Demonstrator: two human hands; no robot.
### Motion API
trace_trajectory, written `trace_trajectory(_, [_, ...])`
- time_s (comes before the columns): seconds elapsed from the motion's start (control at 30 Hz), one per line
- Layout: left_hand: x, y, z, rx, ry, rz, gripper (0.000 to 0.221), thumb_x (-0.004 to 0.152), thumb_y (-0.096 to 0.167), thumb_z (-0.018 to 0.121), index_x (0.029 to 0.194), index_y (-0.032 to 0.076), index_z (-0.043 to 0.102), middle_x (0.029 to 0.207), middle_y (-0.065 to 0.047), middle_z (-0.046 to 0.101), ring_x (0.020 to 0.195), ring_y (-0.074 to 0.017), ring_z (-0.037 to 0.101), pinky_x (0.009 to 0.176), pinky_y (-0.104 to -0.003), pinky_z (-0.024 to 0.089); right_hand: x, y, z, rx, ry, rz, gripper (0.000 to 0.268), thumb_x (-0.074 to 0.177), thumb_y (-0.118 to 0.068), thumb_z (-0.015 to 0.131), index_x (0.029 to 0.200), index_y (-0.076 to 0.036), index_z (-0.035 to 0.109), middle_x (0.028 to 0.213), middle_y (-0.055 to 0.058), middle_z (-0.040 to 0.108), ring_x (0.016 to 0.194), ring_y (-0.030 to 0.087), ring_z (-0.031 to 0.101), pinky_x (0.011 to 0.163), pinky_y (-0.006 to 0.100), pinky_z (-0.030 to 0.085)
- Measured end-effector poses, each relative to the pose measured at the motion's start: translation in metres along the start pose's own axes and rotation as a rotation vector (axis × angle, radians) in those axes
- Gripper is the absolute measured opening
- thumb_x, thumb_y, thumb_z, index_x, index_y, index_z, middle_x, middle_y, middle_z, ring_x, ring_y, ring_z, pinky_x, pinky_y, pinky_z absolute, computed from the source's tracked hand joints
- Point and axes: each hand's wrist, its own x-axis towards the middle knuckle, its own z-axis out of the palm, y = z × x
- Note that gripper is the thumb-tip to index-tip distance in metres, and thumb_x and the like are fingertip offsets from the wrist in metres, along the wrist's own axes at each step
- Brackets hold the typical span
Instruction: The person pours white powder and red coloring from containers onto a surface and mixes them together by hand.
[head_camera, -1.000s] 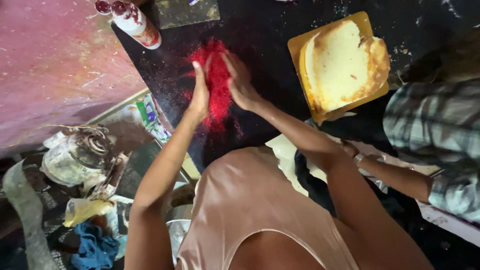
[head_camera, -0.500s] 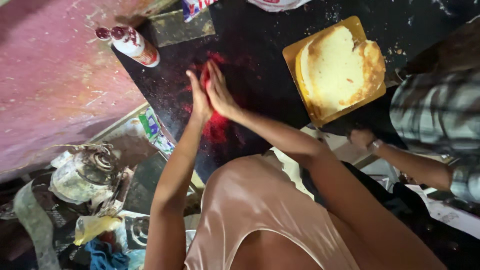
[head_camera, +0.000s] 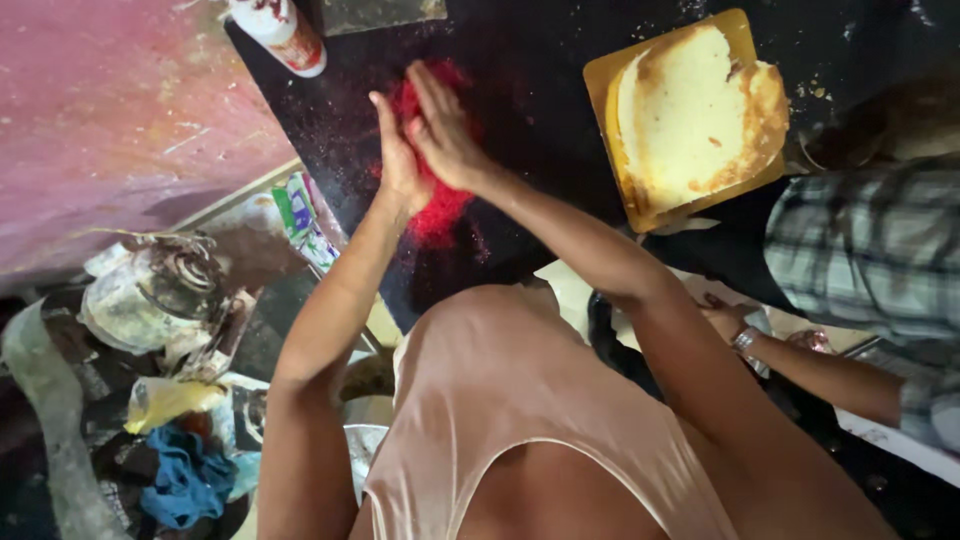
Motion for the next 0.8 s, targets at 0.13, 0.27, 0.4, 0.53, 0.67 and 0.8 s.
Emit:
trace_trajectory(0.13, [-0.001, 0.015, -0.002, -0.117, -0.055, 0.031, 0.115, 0.081, 0.09, 0.035, 0.163, 0.009, 0.028, 0.166, -0.015, 0.035, 0.148, -0.0367, 0.038, 0.123, -0.057, 0.031, 0.01, 0.001, 0.008, 0.042, -0.053, -0.045, 0.08, 0.111, -0.059, 0.02, 0.169, -0.005, 0.005, 0.176, 0.019, 0.005, 0.165, 0.036, 0.005, 0.135, 0.049, 0.008])
trace_trajectory(0.27, [0.003, 0.002, 0.004, -0.012, -0.01, 0.013, 0.111, 0.08, 0.09, 0.036, 0.164, 0.017, 0.025, 0.166, -0.01, 0.034, 0.151, -0.0322, 0.038, 0.125, -0.052, 0.032, -0.002, 0.003, -0.007, 0.041, -0.015, -0.051, 0.081, 0.113, -0.062, 0.02, 0.17, -0.007, 0.001, 0.179, 0.016, 0.001, 0.168, 0.034, 0.003, 0.139, 0.049, 0.009])
trace_trajectory(0.4, [-0.003, 0.003, 0.001, -0.031, -0.037, 0.054, 0.113, 0.083, 0.09, 0.036, 0.163, 0.01, 0.03, 0.164, -0.016, 0.038, 0.148, -0.036, 0.041, 0.123, -0.055, 0.036, -0.008, -0.012, 0.0, -0.017, -0.127, 0.032, 0.087, 0.11, -0.067, 0.016, 0.169, -0.006, 0.0, 0.178, 0.017, 0.0, 0.166, 0.036, 0.001, 0.136, 0.05, 0.006])
trace_trajectory(0.53, [0.0, 0.003, 0.007, -0.005, 0.084, 0.035, 0.106, 0.079, 0.087, 0.035, 0.163, 0.022, 0.024, 0.164, -0.011, 0.035, 0.148, -0.0374, 0.04, 0.119, -0.054, 0.031, 0.0, -0.005, -0.002, 0.092, -0.068, -0.08, 0.088, 0.109, -0.07, 0.015, 0.169, -0.007, 0.0, 0.178, 0.016, 0.0, 0.168, 0.035, 0.002, 0.138, 0.05, 0.007])
trace_trajectory(0.67, [-0.013, 0.006, 0.008, -0.029, -0.071, 0.095, 0.109, 0.087, 0.086, 0.034, 0.165, 0.01, 0.027, 0.169, -0.012, 0.033, 0.155, -0.0334, 0.034, 0.128, -0.051, 0.03, -0.004, 0.015, -0.008, -0.011, -0.173, 0.11, 0.094, 0.103, -0.072, 0.007, 0.169, -0.005, 0.003, 0.177, 0.018, 0.001, 0.164, 0.037, 0.002, 0.132, 0.053, 0.004])
trace_trajectory(0.8, [-0.013, 0.032, 0.013, -0.04, -0.171, 0.145, 0.111, 0.089, 0.086, 0.034, 0.167, 0.007, 0.023, 0.173, -0.014, 0.028, 0.16, -0.0322, 0.03, 0.132, -0.049, 0.025, 0.001, 0.025, -0.006, 0.064, -0.086, -0.037, 0.09, 0.103, -0.075, 0.001, 0.17, -0.016, 0.008, 0.18, 0.01, 0.004, 0.168, 0.029, 0.004, 0.14, 0.05, 0.008])
